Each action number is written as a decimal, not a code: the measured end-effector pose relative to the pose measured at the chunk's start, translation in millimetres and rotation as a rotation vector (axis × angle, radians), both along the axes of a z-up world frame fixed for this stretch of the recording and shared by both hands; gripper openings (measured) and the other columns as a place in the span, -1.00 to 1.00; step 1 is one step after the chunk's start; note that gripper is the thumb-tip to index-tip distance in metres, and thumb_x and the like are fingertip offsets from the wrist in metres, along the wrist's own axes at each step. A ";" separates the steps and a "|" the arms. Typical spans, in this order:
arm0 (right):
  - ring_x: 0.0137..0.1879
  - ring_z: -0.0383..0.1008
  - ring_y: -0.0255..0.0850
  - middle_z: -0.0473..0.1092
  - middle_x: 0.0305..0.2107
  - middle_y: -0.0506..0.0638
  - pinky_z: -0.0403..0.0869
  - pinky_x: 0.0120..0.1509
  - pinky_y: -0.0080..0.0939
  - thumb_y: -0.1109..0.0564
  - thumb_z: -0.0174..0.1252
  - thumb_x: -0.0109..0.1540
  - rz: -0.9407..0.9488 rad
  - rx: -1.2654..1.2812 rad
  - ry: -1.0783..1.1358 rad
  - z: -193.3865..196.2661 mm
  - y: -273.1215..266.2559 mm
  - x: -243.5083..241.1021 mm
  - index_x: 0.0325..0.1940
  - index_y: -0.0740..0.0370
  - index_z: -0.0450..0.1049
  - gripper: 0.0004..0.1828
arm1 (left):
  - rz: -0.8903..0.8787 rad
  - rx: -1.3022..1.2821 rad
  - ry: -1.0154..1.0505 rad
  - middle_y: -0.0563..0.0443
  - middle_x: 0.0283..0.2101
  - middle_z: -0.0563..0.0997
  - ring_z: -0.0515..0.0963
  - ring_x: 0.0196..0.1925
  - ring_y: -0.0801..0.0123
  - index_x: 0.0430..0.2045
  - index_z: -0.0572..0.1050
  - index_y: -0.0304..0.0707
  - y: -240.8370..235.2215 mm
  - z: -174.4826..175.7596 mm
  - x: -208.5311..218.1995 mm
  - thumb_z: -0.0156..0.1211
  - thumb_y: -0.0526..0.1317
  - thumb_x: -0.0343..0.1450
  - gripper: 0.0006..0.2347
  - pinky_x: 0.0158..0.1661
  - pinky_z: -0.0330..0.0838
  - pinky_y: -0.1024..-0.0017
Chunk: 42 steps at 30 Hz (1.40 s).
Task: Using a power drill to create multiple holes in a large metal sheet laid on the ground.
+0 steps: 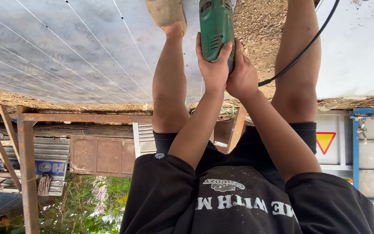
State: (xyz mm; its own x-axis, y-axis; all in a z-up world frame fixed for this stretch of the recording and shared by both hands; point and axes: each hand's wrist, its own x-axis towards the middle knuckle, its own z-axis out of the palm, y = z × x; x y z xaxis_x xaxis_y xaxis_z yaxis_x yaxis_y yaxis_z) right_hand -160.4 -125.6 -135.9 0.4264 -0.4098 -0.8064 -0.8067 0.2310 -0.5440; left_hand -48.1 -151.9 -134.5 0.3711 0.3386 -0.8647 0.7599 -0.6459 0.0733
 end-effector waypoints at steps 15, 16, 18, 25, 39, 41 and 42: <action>0.06 0.56 0.29 0.40 0.25 0.37 0.52 -0.18 0.24 -0.10 0.09 0.35 -0.006 -0.023 0.058 -10.4 16.9 1.7 0.59 0.41 -0.16 -0.09 | 0.019 -0.039 -0.047 -0.13 0.21 0.52 0.56 0.16 0.21 0.41 0.20 -0.08 7.1 -10.7 -0.4 0.40 -0.23 0.12 -0.16 0.20 0.49 0.33; 0.06 0.56 0.29 0.40 0.25 0.37 0.52 -0.18 0.24 -0.10 0.09 0.35 -0.007 -0.017 0.058 -10.0 16.3 2.0 0.59 0.41 -0.16 -0.09 | 0.018 -0.033 -0.047 -0.13 0.21 0.52 0.56 0.16 0.21 0.41 0.20 -0.08 7.7 -11.1 -0.4 0.40 -0.23 0.12 -0.16 0.20 0.49 0.33; -0.04 0.54 0.27 0.48 0.01 0.35 0.48 -0.23 0.24 -0.14 0.14 0.30 -0.008 0.043 0.094 -11.5 14.0 2.8 0.60 0.37 -0.20 0.00 | 0.008 -0.038 -0.058 -0.12 0.18 0.54 0.57 0.13 0.21 0.39 0.22 -0.09 7.8 -13.9 -0.2 0.40 -0.23 0.12 -0.18 0.17 0.50 0.33; 0.01 0.55 0.32 0.47 0.11 0.38 0.49 -0.14 0.26 -0.06 0.03 0.37 -0.039 0.014 0.091 -6.7 11.7 3.5 0.59 0.36 -0.16 -0.15 | 0.008 -0.040 -0.072 -0.12 0.19 0.52 0.56 0.14 0.21 0.39 0.22 -0.09 4.5 -8.8 -2.2 0.40 -0.22 0.12 -0.18 0.18 0.49 0.33; 0.01 0.52 0.31 0.44 0.13 0.39 0.47 -0.12 0.26 -0.10 0.08 0.33 -0.019 0.041 0.089 -2.5 -5.3 10.0 0.59 0.39 -0.22 -0.06 | -0.033 -0.038 -0.037 -0.09 0.17 0.55 0.57 0.14 0.30 0.41 0.20 -0.11 -8.1 -6.6 3.8 0.41 -0.16 0.11 -0.14 0.20 0.46 0.40; 0.02 0.54 0.31 0.41 0.19 0.39 0.50 -0.10 0.26 -0.08 0.08 0.34 -0.016 0.015 0.069 -3.9 -5.1 8.8 0.59 0.39 -0.21 -0.08 | 0.003 -0.060 -0.034 -0.11 0.18 0.54 0.57 0.14 0.27 0.42 0.17 -0.11 -8.1 -8.4 2.5 0.41 -0.18 0.12 -0.14 0.19 0.47 0.38; 0.03 0.55 0.32 0.38 0.26 0.40 0.52 -0.09 0.25 -0.06 0.09 0.36 -0.011 0.001 0.059 -1.0 -3.5 7.0 0.58 0.40 -0.20 -0.10 | 0.042 -0.069 -0.019 -0.13 0.18 0.53 0.56 0.14 0.24 0.44 0.15 -0.11 -6.4 -6.4 0.7 0.41 -0.21 0.13 -0.13 0.19 0.47 0.36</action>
